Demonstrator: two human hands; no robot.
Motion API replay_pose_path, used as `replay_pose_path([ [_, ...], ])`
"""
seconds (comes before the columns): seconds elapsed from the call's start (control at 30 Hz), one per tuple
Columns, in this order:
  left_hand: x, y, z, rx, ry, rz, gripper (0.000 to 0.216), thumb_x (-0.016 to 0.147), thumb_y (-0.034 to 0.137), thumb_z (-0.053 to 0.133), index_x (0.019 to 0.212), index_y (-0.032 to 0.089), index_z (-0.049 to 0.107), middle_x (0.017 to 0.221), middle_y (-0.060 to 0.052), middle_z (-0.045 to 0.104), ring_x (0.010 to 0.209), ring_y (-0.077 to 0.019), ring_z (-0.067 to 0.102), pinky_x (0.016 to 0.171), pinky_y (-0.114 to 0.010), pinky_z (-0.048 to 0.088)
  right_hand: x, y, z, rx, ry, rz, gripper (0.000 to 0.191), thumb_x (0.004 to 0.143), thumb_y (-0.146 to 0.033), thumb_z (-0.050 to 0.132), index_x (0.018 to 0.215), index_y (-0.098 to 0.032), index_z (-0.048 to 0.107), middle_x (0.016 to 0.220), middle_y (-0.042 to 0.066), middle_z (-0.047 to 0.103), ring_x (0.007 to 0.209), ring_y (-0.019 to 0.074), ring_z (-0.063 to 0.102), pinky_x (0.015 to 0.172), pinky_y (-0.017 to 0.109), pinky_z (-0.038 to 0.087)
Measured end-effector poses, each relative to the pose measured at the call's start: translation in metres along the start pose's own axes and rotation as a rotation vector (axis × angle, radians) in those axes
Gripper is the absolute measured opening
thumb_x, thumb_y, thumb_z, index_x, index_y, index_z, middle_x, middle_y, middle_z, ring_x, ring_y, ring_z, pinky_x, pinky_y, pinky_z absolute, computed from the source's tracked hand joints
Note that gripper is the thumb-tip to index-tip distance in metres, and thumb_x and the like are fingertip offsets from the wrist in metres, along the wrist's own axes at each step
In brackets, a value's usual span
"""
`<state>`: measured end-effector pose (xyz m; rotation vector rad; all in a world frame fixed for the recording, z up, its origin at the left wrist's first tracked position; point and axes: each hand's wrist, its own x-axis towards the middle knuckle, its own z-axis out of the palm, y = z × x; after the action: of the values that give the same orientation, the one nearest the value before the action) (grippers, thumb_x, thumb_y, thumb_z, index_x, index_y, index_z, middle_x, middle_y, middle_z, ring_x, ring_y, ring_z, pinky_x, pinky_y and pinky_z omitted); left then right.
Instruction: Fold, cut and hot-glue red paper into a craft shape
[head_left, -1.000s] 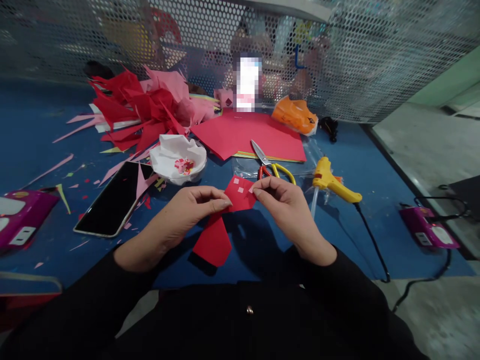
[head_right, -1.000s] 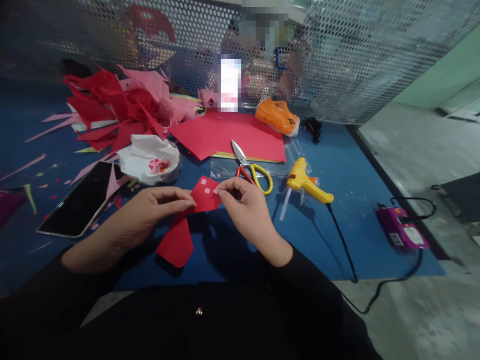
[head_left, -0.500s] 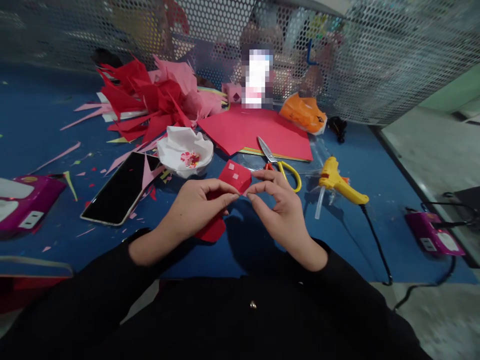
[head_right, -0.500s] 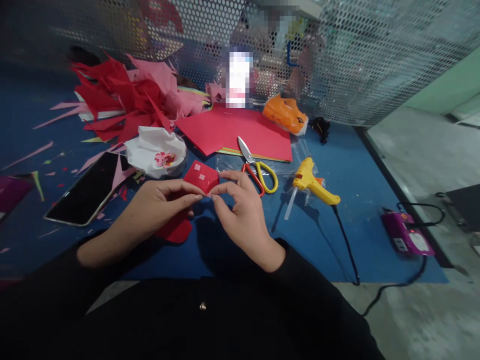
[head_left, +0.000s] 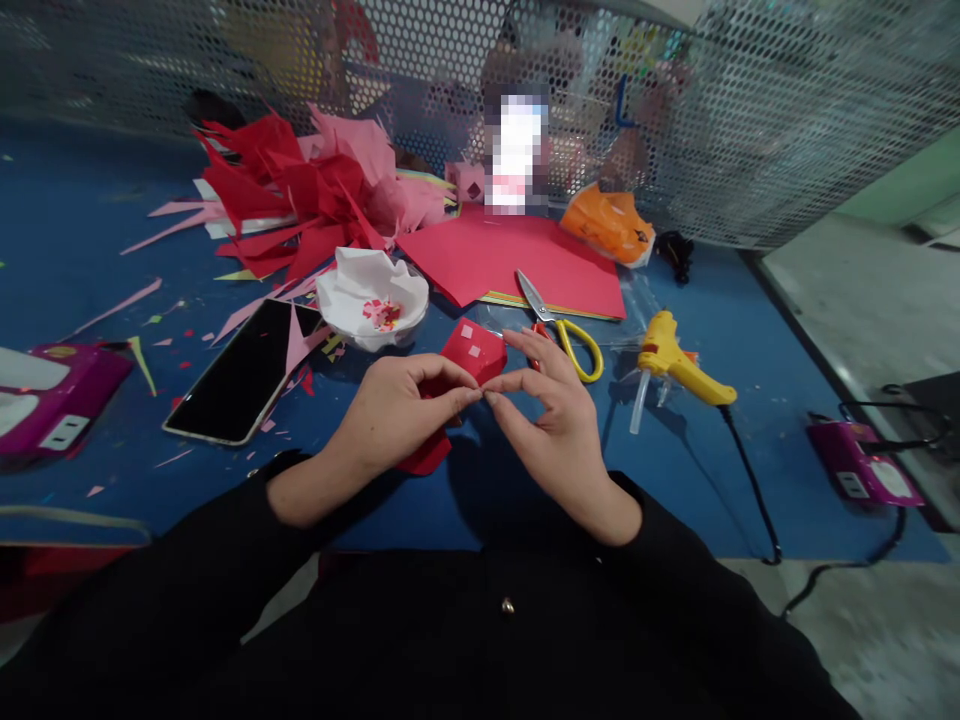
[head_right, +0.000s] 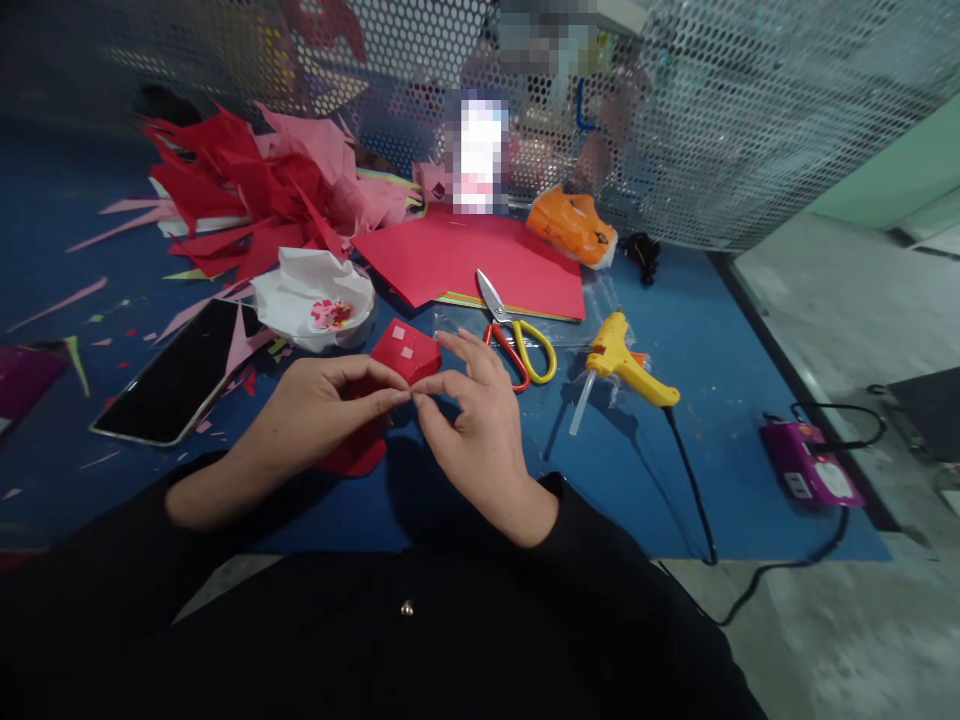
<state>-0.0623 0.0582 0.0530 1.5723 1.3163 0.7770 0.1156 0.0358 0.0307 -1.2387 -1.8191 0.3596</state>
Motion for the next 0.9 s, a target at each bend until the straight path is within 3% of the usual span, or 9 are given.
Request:
replay_pose_path([
  [0.43,-0.001,0.0,0.001,0.026,-0.022,0.025,0.013,0.08,0.031,0.069,0.08,0.018,0.073,0.065,0.0,0.072,0.058,-0.0135,0.067,0.059,-0.023,0.052,0.0,0.0,0.002,0.012,0.015,0.047,0.011,0.084,-0.017,0.066,0.084,-0.022,0.075,0.129,0.012,0.067,0.131,0.0259,0.055,0.11,0.052,0.042],
  [0.67,0.0,0.0,-0.001,-0.125,-0.061,-0.062,0.019,0.078,0.036,0.073,0.08,0.017,0.074,0.065,0.0,0.069,0.057,-0.0125,0.066,0.057,-0.021,0.052,0.004,-0.003,-0.007,0.094,0.036,0.147,0.01,0.086,-0.017,0.065,0.087,-0.023,0.073,0.122,0.009,0.071,0.121,0.0231,0.062,0.106,0.048,0.046],
  [0.9,0.0,0.002,-0.001,-0.075,-0.058,-0.06,0.019,0.079,0.037,0.073,0.081,0.017,0.073,0.069,-0.001,0.071,0.059,-0.0136,0.068,0.059,-0.022,0.053,0.006,-0.003,-0.007,0.12,-0.052,0.167,0.004,0.084,-0.021,0.068,0.082,-0.023,0.072,0.126,0.01,0.069,0.123,0.0248,0.061,0.107,0.049,0.044],
])
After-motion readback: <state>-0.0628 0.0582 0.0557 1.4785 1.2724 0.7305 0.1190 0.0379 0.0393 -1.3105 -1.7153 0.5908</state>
